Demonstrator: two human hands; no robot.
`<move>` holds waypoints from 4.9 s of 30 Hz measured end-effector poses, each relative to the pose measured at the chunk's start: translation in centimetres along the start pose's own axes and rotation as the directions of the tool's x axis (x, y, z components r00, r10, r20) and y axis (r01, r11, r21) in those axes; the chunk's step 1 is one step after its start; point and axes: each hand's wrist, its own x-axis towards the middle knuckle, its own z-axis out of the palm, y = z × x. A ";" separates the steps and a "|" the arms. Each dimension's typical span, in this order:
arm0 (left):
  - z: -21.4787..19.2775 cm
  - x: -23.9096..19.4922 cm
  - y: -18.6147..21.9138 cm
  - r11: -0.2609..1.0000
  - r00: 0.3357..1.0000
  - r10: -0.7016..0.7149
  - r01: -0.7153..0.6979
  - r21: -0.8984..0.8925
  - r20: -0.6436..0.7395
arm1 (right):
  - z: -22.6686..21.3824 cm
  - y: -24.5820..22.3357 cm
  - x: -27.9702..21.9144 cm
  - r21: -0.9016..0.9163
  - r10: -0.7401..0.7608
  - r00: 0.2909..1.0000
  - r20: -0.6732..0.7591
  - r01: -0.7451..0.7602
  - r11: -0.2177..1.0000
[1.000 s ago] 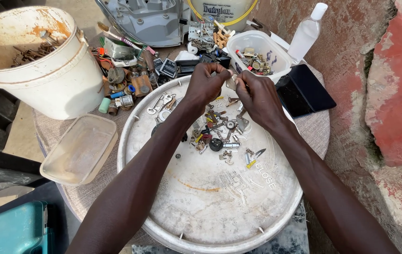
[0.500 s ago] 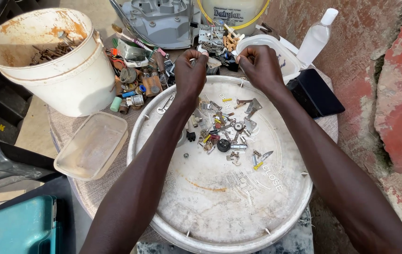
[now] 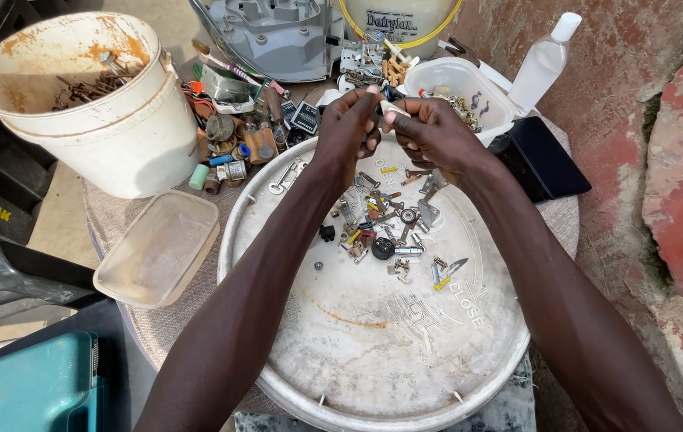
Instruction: The person is sorting through a pile of small electronic components on a bucket lid, picking them up individually and placing them into different containers or areas.
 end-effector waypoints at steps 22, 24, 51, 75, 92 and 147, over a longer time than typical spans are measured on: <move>1.9 -0.8 0.9 0.977 0.971 -0.094 0.132 -0.166 0.219 | -1.2 1.2 0.4 0.124 0.052 0.996 -0.072 -0.043 0.991; 1.8 -0.9 1.0 0.963 0.985 -0.066 0.021 0.268 0.162 | -3.3 1.5 0.9 0.623 -0.104 0.993 -0.051 0.113 0.774; 0.7 -0.7 -2.6 0.121 0.790 -0.117 -0.589 0.799 0.601 | -0.3 -0.4 -9.6 -0.849 -0.123 0.986 -0.113 -0.031 0.528; 1.4 -2.0 -3.9 0.157 0.695 0.134 -0.719 0.677 0.707 | -4.7 5.2 -7.4 -0.620 -0.141 0.951 -0.275 -0.063 0.782; 1.2 -0.3 -5.0 0.009 0.607 -0.037 -0.794 0.607 0.794 | -4.7 7.0 -4.7 -0.379 -0.145 0.943 -0.299 0.022 0.925; 7.6 -8.4 -5.1 -0.053 0.660 -0.371 -0.718 0.694 0.653 | -3.5 4.5 -6.9 0.423 -0.020 0.971 -0.240 0.123 0.898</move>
